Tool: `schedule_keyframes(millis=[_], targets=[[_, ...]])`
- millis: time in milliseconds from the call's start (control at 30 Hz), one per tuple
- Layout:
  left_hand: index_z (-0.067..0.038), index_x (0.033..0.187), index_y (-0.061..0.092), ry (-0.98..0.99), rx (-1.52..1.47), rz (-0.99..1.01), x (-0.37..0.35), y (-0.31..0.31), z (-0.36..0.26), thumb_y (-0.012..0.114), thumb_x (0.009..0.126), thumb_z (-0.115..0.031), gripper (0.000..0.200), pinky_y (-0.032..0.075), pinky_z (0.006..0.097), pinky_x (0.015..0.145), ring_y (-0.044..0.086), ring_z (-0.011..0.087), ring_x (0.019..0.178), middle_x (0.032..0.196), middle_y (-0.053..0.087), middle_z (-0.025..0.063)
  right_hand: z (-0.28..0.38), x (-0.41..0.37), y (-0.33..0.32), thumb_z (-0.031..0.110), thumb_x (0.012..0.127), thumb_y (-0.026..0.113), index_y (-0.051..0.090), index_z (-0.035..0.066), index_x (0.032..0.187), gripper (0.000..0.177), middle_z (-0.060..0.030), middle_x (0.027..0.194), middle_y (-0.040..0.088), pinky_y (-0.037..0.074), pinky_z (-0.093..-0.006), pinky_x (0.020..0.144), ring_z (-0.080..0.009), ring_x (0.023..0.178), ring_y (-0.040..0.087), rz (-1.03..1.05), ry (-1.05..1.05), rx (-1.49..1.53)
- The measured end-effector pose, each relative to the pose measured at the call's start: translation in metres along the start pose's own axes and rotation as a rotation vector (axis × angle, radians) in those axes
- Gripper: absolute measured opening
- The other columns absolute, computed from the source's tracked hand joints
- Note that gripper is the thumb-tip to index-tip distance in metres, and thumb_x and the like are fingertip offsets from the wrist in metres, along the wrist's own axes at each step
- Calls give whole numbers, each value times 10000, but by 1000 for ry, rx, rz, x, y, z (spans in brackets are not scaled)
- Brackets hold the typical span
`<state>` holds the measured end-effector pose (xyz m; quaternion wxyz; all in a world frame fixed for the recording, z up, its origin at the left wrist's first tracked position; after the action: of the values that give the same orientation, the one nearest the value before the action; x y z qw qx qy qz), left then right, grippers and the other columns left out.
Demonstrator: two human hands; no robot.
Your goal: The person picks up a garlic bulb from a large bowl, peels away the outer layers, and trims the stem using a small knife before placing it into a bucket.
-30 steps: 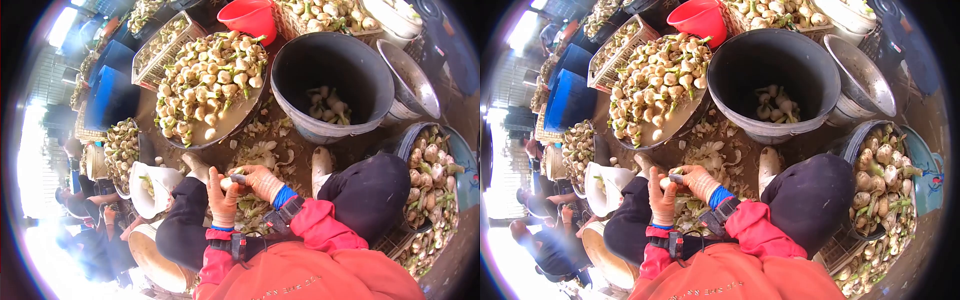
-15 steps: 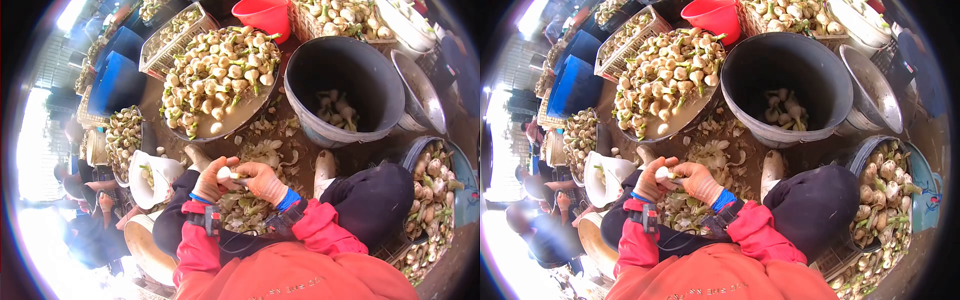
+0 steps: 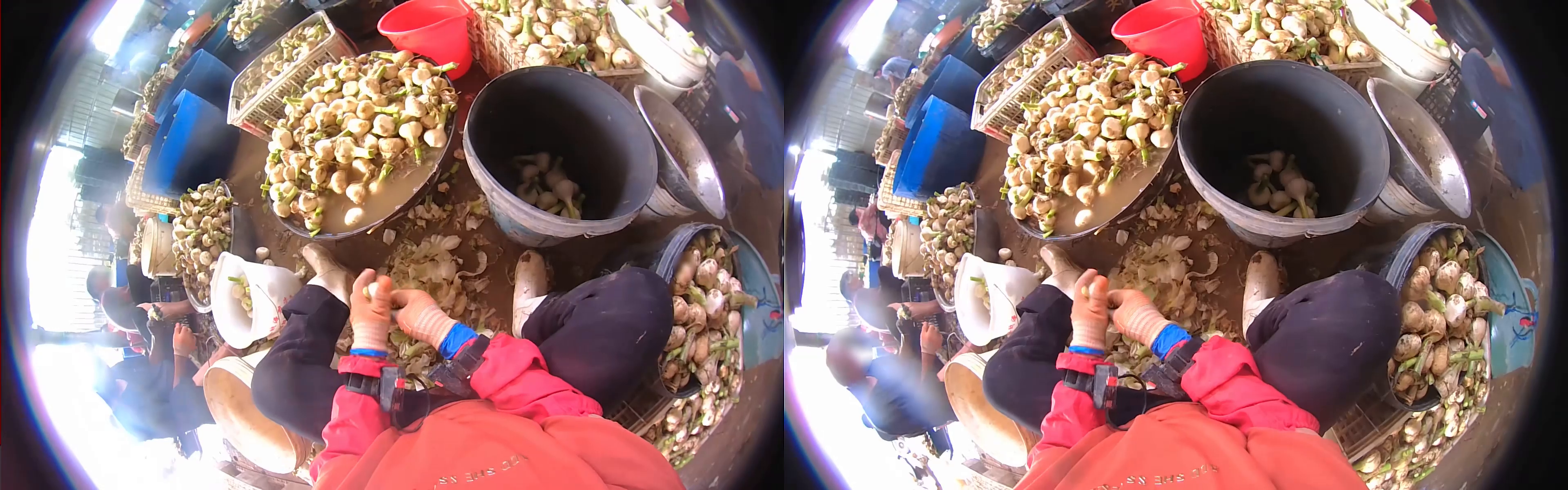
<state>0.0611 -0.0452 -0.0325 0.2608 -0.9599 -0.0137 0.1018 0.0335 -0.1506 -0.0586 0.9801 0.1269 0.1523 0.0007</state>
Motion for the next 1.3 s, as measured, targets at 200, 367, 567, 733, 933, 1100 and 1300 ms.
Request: schedule_keyframes(millis=[200, 367, 567, 733, 933, 1100, 1300], targets=[[-64, 1037, 574, -408, -481, 162, -5, -5, 3, 523, 891, -395, 366, 350, 249, 423, 446, 106, 474, 660, 525, 13, -14, 10, -23, 47, 761, 617, 656, 58, 980, 223, -48, 719, 612, 445, -286, 622, -119, 650, 523, 5, 241, -63], [-79, 1144, 506, -445, -717, 430, -42, -6, -23, 494, 900, -401, 404, 371, 279, 430, 483, 143, 494, 698, 576, 68, -48, 30, -89, 65, 773, 601, 667, 72, 920, 161, -65, 715, 625, 451, -272, 601, -138, 644, 552, -459, 54, -84], [-60, 984, 580, -485, -1080, 211, -33, -23, 2, 571, 869, -371, 332, 505, 277, 523, 606, 173, 686, 915, 616, 70, -53, 23, -54, 239, 781, 644, 549, 129, 1187, 431, -133, 892, 637, 474, -263, 721, -166, 812, 608, -133, -202, -881], [-32, 1042, 573, -375, -886, 86, -23, -19, 16, 554, 881, -381, 385, 506, 274, 584, 600, 163, 737, 937, 621, 65, 18, 8, -10, 7, 812, 561, 526, 65, 1207, 401, -122, 1057, 615, 449, -269, 806, -158, 924, 571, 141, -145, 69], [-51, 1259, 467, -48, -512, 72, -26, -5, 6, 519, 899, -413, 513, 453, 212, 562, 538, 83, 694, 906, 600, 37, 28, -1, -11, 17, 857, 524, 546, 53, 1182, 328, -71, 993, 605, 477, -253, 687, -140, 774, 567, 99, 52, 59], [-34, 1159, 483, -245, -408, 159, -22, -14, 19, 444, 881, -545, 583, 399, 183, 460, 535, 73, 619, 768, 564, 11, 29, -1, -13, -17, 844, 529, 565, 64, 1172, 340, -43, 992, 582, 453, -179, 573, -69, 687, 540, 84, 157, 365], [-109, 1068, 554, -412, -1291, 231, -21, -4, 16, 491, 893, -442, 382, 444, 243, 472, 574, 166, 614, 894, 630, 81, 23, 14, -41, -52, 815, 488, 597, 81, 1099, 332, -31, 909, 567, 495, -213, 615, -104, 687, 545, -142, -12, 738]])
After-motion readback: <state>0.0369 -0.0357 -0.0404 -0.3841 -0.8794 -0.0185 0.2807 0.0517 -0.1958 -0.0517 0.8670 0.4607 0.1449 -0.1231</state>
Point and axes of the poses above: each hand's wrist, its own x-axis towards the middle knuckle, its own y-axis out of the palm, z = x × y, the point moved 6 cm from there along x, towards the middle knuckle
